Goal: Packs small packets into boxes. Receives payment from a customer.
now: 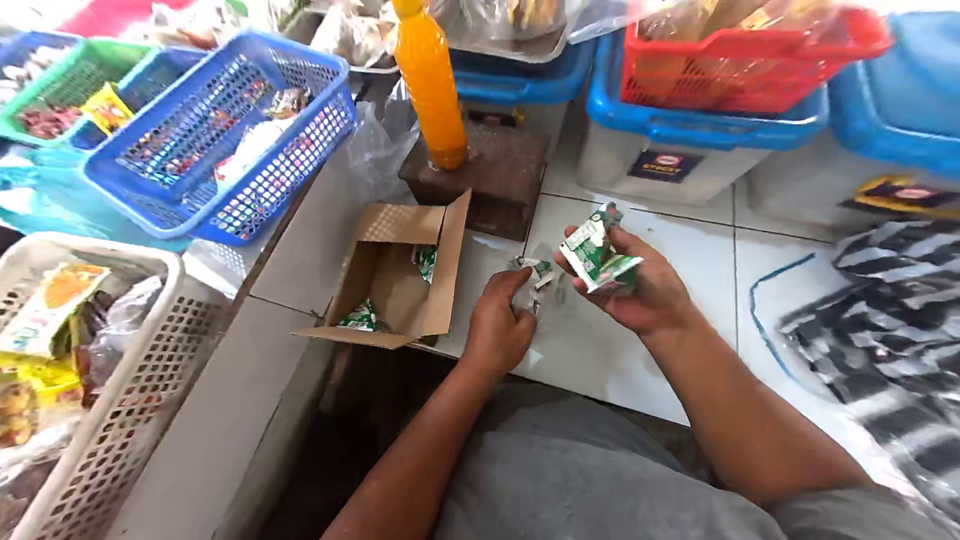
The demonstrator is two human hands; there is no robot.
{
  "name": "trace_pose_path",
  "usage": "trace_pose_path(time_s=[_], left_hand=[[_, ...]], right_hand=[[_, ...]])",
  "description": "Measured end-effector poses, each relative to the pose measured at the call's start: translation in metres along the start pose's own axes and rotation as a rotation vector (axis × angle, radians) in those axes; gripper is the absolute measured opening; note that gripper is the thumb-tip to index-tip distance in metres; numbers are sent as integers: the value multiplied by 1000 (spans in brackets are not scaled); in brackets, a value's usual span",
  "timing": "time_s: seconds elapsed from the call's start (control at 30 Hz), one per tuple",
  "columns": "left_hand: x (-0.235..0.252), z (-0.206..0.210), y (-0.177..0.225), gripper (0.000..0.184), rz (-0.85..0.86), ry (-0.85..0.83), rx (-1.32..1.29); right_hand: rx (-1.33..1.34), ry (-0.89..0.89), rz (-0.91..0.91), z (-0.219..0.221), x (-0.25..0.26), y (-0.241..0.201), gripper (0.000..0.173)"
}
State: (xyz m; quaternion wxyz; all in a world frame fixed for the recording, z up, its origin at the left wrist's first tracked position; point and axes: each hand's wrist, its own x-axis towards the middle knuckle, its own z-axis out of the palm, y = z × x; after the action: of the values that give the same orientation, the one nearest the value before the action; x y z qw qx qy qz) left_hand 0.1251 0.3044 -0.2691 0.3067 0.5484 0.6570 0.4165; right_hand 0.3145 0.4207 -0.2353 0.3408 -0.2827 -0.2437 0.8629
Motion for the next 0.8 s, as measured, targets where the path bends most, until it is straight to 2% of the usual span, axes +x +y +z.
trace_pose_path(time_s=[0.1, 0.23, 0.33, 0.4, 0.47, 0.53, 0.63, 0.8], left_hand=[[-16, 9, -1, 66, 42, 59, -21], [-43, 32, 0, 72, -20, 94, -17], [-59, 47, -3, 73, -67, 157, -12], [-63, 55, -8, 72, -63, 228, -26], [-67, 62, -9, 69, -61, 286, -36], [-64, 57, -6, 66, -48, 322, -46], [-50, 43, 5, 67, 3, 329, -68], [-12, 42, 42, 63, 121, 265, -159]], right_hand=[[-134, 274, 76, 5, 0, 16, 45], [-105, 518, -117, 10, -6, 58, 47], [-152, 593, -188, 15, -9, 72, 49], [-213, 533, -81, 10, -8, 70, 50], [-335, 384, 79, 0, -13, 68, 59], [-452, 243, 162, 0, -25, 65, 67], [-448, 131, 158, -9, -31, 59, 56], [-337, 114, 61, -46, -22, 21, 38]])
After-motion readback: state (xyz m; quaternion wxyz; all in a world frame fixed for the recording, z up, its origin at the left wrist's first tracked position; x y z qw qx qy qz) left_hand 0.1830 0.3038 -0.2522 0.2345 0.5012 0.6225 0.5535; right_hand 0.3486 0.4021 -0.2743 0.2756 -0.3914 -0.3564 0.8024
